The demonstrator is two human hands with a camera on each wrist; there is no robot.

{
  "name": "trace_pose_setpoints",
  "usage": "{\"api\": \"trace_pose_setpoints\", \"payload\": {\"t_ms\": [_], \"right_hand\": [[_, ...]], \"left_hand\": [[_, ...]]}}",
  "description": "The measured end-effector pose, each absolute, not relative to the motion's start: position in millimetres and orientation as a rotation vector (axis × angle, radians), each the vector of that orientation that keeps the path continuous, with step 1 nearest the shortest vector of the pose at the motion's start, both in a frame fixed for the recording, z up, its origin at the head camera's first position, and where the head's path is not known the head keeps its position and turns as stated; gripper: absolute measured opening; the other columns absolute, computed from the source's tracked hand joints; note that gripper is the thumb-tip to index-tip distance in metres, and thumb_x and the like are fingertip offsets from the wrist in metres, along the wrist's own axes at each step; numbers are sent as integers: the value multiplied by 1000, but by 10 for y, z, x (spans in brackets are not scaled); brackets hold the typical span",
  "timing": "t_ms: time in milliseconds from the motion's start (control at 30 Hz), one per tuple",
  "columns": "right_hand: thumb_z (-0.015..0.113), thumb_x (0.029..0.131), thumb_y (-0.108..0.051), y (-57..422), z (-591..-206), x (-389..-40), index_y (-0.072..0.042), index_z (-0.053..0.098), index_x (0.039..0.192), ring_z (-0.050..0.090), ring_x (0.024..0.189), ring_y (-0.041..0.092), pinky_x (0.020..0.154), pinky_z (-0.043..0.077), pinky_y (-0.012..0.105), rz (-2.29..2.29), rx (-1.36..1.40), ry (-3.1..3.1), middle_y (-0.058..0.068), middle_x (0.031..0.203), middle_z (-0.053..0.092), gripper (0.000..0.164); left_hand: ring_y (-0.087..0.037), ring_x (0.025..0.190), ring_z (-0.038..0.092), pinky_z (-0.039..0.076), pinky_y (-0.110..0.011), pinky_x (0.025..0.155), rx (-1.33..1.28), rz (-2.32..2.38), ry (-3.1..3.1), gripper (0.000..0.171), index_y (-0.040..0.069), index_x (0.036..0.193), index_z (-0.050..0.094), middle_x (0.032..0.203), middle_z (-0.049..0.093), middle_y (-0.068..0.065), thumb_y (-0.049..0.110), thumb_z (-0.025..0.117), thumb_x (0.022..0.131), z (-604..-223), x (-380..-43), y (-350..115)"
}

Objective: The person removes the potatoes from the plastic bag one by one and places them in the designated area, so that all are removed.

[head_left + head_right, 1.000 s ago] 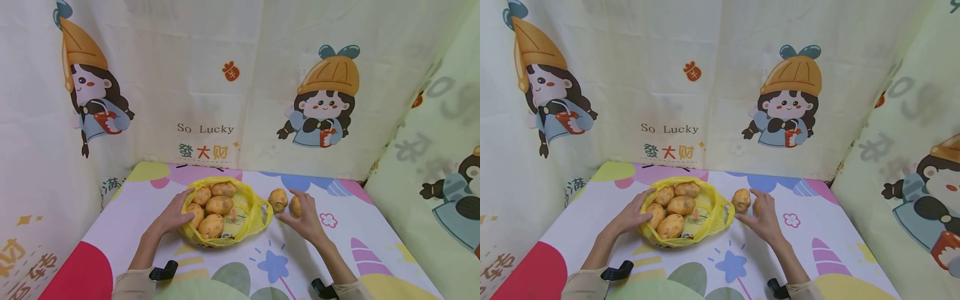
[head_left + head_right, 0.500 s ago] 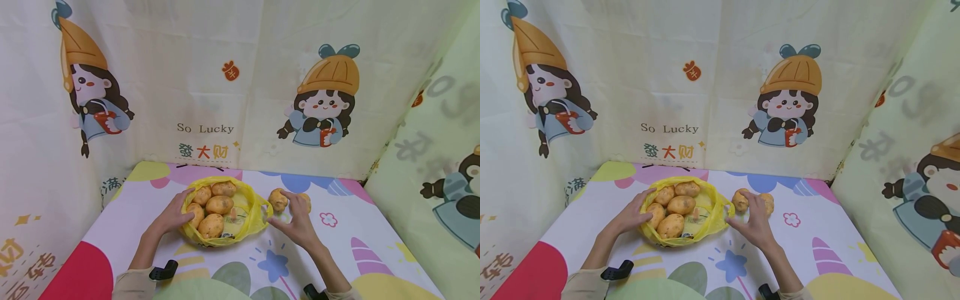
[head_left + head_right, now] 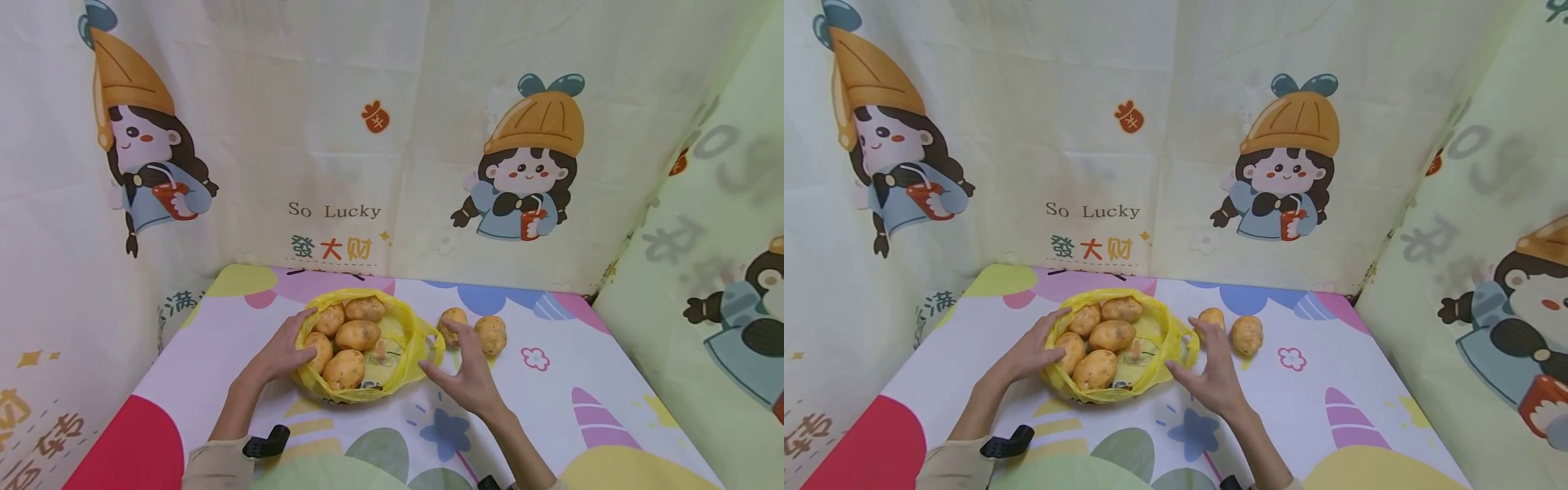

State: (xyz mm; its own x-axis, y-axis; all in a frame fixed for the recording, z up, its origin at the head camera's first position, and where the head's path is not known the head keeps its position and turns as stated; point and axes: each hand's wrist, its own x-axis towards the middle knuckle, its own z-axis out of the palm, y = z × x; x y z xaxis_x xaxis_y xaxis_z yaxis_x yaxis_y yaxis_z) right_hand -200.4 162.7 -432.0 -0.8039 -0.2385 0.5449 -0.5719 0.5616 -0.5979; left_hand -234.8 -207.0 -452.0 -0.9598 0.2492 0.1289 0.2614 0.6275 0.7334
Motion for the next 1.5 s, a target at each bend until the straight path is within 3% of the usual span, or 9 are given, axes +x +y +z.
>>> {"api": "trace_pose_setpoints", "payload": {"t_ms": [333, 567, 833, 1033, 1333, 1500], "right_hand": [[84, 80, -19, 1414, -4362, -1965, -10, 49, 145, 51, 130, 26, 95, 52, 45, 1192, 753, -2354, 5, 145, 53, 74], [82, 82, -16, 1259, -4393, -1936, -9, 49, 144, 52, 128, 35, 94, 52, 44, 1242, 828, -2339, 8, 145, 53, 70], [81, 84, -18, 1117, -4368, -1901, -12, 48, 145, 53, 126, 21, 95, 53, 38, 1305, 820, -2358, 6, 143, 54, 70], [81, 86, -21, 1025, -4394, -1887, -17, 47, 148, 55, 123, 27, 96, 53, 40, 1383, 803, -2391, 4, 142, 53, 70], [81, 86, -17, 915, -4458, -1868, -11, 49, 145, 58, 121, 35, 95, 53, 37, 1455, 860, -2475, 3, 140, 54, 67], [79, 87, -18, 853, -4464, -1846, -5, 49, 143, 58, 121, 34, 96, 53, 39, 1450, 895, -2520, 12, 139, 55, 65]], "left_hand": [[-49, 143, 31, 25, -71, 112, -463, -1269, -2815, 84, 2, 157, 30, 156, 32, -32, 20, 61, 81, -4530, -2339, -2091], [-50, 143, 32, 26, -71, 112, -498, -1271, -2777, 83, 1, 156, 32, 155, 34, -33, 19, 62, 80, -4541, -2355, -2085], [-50, 143, 31, 26, -71, 112, -492, -1266, -2794, 83, 1, 156, 31, 156, 32, -32, 19, 62, 81, -4534, -2350, -2082], [-49, 143, 31, 26, -70, 112, -490, -1257, -2796, 83, 1, 156, 32, 155, 33, -33, 19, 62, 81, -4526, -2340, -2085], [-49, 142, 32, 27, -70, 112, -501, -1255, -2784, 83, 0, 156, 32, 155, 34, -32, 19, 62, 80, -4524, -2335, -2093], [-48, 142, 33, 28, -70, 112, -504, -1253, -2784, 83, 1, 156, 33, 154, 35, -31, 19, 62, 80, -4525, -2343, -2096]]}}
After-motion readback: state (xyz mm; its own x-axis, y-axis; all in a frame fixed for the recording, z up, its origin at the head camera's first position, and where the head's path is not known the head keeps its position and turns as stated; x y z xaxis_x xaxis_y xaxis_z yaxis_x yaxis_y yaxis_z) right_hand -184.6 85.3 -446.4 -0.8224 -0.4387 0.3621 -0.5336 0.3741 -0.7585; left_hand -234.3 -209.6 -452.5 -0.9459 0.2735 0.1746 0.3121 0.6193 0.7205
